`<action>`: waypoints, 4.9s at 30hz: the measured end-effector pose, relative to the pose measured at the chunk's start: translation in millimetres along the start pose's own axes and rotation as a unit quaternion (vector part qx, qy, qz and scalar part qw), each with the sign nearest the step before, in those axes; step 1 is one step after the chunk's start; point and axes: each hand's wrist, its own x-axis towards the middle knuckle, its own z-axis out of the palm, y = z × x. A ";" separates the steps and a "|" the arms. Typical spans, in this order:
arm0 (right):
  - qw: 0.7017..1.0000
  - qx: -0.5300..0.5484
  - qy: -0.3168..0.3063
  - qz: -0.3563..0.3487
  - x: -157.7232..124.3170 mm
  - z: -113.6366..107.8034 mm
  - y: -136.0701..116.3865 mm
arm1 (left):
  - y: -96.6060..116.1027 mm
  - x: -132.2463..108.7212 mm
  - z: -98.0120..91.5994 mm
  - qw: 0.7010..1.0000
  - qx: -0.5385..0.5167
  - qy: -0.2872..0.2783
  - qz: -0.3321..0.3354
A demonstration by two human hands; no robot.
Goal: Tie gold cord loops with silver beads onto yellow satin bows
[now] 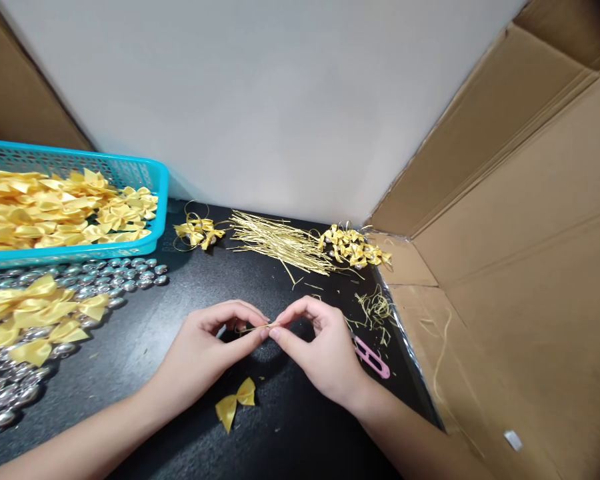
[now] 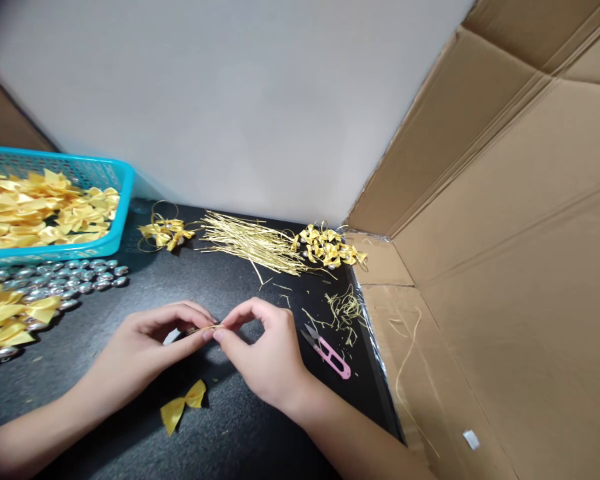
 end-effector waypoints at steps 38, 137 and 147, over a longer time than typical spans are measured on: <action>0.973 -0.140 0.052 -0.174 -10.9 8.8 10.1 | 1.2 -5.4 2.0 0.999 0.008 0.039 -0.012; 0.964 0.176 -0.138 0.146 5.8 -10.7 -5.0 | 8.0 12.9 -14.7 0.931 -0.186 -0.258 -0.177; 0.968 0.127 -0.162 0.143 3.9 -5.9 -0.2 | 8.0 11.7 -10.2 0.946 -0.179 -0.218 -0.161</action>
